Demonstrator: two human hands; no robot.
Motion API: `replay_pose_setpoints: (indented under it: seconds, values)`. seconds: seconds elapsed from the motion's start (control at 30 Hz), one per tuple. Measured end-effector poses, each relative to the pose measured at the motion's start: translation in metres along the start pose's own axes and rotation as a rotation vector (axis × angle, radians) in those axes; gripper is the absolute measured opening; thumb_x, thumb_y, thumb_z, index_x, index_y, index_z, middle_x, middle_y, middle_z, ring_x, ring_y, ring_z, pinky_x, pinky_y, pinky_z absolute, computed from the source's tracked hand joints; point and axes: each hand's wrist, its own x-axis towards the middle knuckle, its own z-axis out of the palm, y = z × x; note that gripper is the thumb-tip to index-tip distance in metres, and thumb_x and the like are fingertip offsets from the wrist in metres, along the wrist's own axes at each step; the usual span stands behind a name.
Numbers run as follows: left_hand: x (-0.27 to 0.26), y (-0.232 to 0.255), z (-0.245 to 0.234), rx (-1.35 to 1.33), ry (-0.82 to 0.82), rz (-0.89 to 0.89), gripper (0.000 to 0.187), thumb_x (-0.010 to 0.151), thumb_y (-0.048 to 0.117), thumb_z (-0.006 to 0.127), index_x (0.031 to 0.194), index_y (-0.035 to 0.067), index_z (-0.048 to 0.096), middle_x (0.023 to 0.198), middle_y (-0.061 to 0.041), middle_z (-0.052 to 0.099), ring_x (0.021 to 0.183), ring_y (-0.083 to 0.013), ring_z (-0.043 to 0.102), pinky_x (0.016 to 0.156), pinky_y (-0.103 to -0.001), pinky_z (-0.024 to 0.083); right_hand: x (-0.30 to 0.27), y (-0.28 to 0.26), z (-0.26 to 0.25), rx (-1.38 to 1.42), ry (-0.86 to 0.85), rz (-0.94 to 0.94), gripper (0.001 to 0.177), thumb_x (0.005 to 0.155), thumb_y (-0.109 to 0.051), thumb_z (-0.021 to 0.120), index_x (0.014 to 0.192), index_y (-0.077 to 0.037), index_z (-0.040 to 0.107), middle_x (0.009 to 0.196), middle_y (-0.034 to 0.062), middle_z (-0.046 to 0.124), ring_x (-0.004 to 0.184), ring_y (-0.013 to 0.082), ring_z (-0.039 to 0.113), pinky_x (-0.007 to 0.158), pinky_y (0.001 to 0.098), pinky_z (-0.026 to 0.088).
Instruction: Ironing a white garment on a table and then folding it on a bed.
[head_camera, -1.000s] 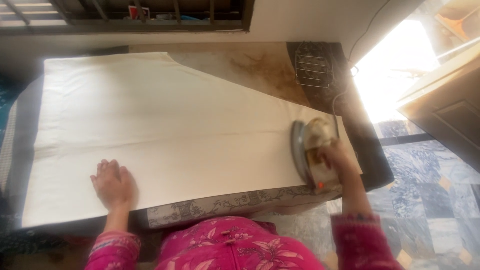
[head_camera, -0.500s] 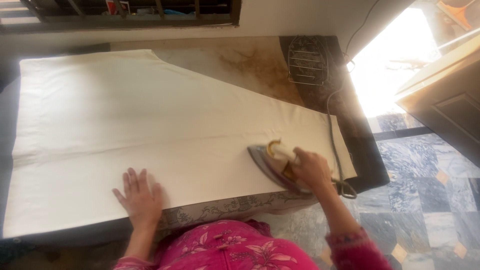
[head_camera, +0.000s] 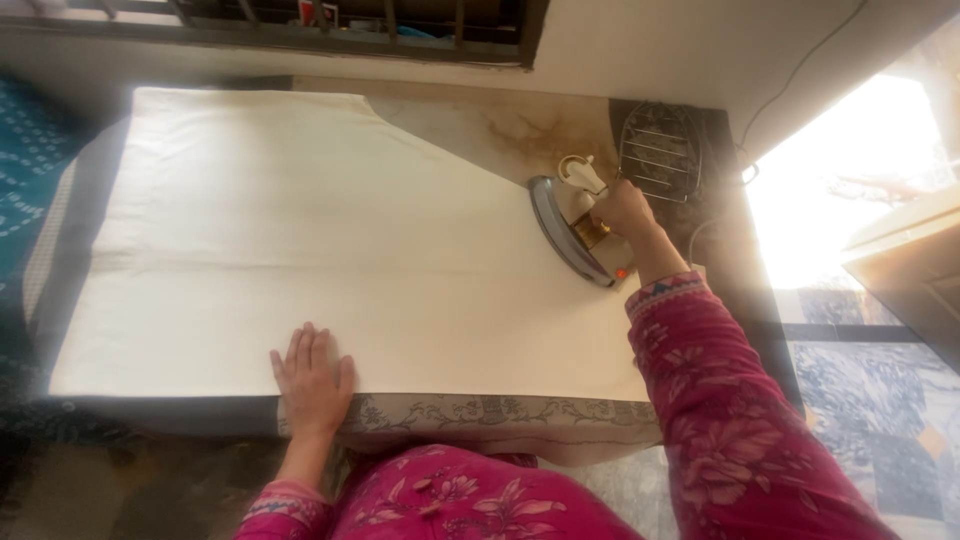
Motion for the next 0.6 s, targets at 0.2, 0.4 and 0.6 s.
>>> replay_pose_setpoints:
  seconds: [0.2, 0.4, 0.6]
  values:
    - [-0.001, 0.003, -0.006, -0.082, 0.044, 0.003, 0.059, 0.094, 0.038, 0.058, 0.144, 0.007, 0.050, 0.159, -0.017, 0.044, 0.153, -0.0324, 0.034, 0.126, -0.062, 0.015, -0.070, -0.007, 0.035, 0.305, -0.105, 0.073, 0.030, 0.070, -0.005, 0.075, 0.097, 0.008, 0.074, 0.071, 0.0192, 0.071, 0.051, 0.0255, 0.066, 0.049, 0.0399, 0.054]
    - [0.014, -0.035, -0.009, 0.044, -0.145, -0.065, 0.076, 0.095, 0.050, 0.051, 0.156, 0.008, 0.034, 0.169, -0.017, 0.019, 0.155, -0.0308, 0.017, 0.122, -0.062, 0.003, -0.211, 0.008, 0.058, 0.168, -0.241, -0.172, 0.047, 0.071, -0.013, 0.072, 0.117, -0.005, 0.074, 0.082, 0.0183, 0.077, 0.073, 0.0272, 0.076, 0.068, 0.0388, 0.060]
    - [0.029, -0.151, -0.051, 0.189, -0.212, -0.398, 0.079, 0.100, 0.056, 0.041, 0.162, 0.011, 0.022, 0.171, -0.015, 0.010, 0.156, -0.0316, 0.012, 0.121, -0.063, -0.001, -0.279, -0.024, 0.029, -0.163, -0.268, -0.457, 0.048, 0.072, -0.036, 0.081, 0.116, -0.017, 0.075, 0.087, 0.0137, 0.077, 0.080, 0.0308, 0.075, 0.076, 0.0433, 0.058]
